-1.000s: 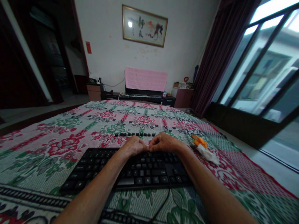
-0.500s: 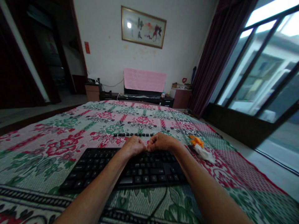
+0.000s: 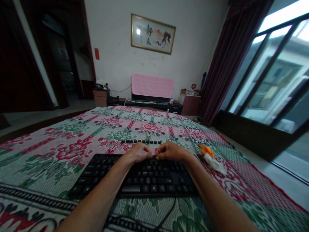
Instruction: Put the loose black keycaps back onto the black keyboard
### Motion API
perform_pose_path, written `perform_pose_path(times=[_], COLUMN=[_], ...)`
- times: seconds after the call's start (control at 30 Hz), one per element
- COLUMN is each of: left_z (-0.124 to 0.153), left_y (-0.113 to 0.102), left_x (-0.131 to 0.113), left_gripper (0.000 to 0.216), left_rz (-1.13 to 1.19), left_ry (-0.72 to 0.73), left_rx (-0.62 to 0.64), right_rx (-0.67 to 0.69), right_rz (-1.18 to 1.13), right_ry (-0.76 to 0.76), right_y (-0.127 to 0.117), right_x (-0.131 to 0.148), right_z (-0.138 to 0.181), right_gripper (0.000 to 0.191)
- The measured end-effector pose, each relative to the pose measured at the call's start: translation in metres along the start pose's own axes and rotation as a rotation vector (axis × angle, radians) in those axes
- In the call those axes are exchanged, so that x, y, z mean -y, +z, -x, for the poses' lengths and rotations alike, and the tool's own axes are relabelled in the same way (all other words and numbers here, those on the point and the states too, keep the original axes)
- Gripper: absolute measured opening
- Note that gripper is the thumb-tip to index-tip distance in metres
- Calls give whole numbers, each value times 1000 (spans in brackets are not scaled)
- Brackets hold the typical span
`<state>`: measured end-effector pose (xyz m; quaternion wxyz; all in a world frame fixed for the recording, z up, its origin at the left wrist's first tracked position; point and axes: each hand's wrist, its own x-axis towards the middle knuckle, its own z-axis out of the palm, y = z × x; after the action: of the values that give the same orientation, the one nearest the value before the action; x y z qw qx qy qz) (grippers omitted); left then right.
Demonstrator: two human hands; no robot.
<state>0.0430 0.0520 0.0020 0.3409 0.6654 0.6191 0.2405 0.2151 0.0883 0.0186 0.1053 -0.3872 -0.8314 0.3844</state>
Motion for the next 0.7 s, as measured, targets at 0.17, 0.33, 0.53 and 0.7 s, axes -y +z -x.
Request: perform_pose_path(times=[0.17,0.33,0.53,0.7], left_z=[-4,-7,-7,-4], left_y=[5,11,12,10], left_x=[3,1,0,-1], left_gripper=[23,20,19,19], left_rz=[-37,-79,-113,-54], left_ry=[0,-48,-95,-38], left_rx=[-39,-65,-79,-36], right_rx=[-42,-50,-39,-2], right_rz=[28,49,82,22], right_ry=[31,18,47,-3], right_y=[1,3,3,-1], right_x=[-2,-5,-2,-6], right_z=[-2,-3,-6,-2], right_gripper=[23,21,19,25])
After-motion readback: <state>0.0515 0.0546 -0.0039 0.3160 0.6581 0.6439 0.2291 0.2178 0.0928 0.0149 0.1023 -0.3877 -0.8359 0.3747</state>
